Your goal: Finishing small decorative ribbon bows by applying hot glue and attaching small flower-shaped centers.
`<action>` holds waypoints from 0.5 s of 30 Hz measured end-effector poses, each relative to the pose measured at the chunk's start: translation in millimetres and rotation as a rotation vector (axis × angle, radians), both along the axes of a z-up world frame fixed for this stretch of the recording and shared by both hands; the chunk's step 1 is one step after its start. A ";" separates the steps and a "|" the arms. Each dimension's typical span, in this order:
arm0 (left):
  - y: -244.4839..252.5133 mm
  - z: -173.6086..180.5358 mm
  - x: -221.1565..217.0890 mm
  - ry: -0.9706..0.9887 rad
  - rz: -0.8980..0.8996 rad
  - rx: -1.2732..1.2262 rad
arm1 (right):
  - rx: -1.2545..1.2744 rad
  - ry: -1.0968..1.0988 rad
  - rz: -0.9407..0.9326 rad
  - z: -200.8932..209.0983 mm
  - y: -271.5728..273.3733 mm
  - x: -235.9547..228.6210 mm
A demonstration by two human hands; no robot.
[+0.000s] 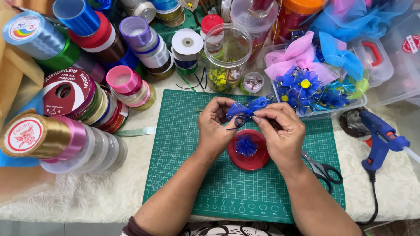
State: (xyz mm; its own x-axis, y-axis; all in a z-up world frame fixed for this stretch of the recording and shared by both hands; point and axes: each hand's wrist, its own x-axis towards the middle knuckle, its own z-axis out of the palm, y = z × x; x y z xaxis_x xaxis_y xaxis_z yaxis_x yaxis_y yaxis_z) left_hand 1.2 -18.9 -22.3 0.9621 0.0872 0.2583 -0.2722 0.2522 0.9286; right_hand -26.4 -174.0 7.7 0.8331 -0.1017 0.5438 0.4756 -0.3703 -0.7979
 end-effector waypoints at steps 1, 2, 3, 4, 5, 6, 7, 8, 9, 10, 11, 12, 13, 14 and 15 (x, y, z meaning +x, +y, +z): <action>-0.4 -0.7 -0.2 0.000 0.000 0.000 | 0.000 0.000 0.000 0.5 0.6 -0.4; -0.5 -1.2 -0.2 -0.008 -0.002 0.000 | 0.024 0.010 0.007 0.9 1.6 -0.7; -0.5 -1.7 -0.1 -0.015 -0.003 0.001 | 0.048 0.019 0.015 1.4 2.5 -0.8; -1.0 -1.5 -0.6 -0.015 -0.003 0.001 | 0.048 0.019 0.015 0.0 2.6 -0.5; -1.5 -1.2 -1.0 -0.017 -0.003 0.000 | 0.060 0.019 0.010 -1.4 2.7 -0.2; -2.1 -0.8 -0.8 -0.021 -0.003 -0.001 | 0.072 0.017 0.005 -2.7 2.8 0.6; -2.1 -0.9 -0.7 -0.022 -0.004 -0.002 | 0.072 0.016 0.005 -2.6 3.1 1.0; -2.4 -1.2 -1.1 -0.022 -0.007 -0.003 | 0.079 0.015 0.003 -2.7 3.3 0.8; -2.6 -1.7 -1.6 -0.022 -0.010 -0.005 | 0.087 0.015 0.002 -2.9 3.4 0.6; -2.9 -1.1 -1.7 -0.022 -0.011 -0.006 | 0.086 0.015 0.001 -4.0 3.2 1.2; -3.1 -0.5 -1.8 -0.021 -0.014 -0.007 | 0.085 0.010 -0.002 -5.1 3.0 1.8; -3.0 0.0 -2.4 -0.018 -0.017 -0.007 | 0.084 0.006 -0.004 -6.4 3.1 2.0; -3.2 -0.5 -2.8 -0.016 -0.017 -0.008 | 0.083 0.007 -0.004 -6.4 3.3 1.6; -3.4 -0.7 -2.8 -0.015 -0.014 -0.007 | 0.085 0.001 -0.007 -6.2 3.5 1.6; -3.6 -1.0 -2.8 -0.014 -0.012 -0.006 | 0.087 -0.006 -0.010 -6.0 3.7 1.7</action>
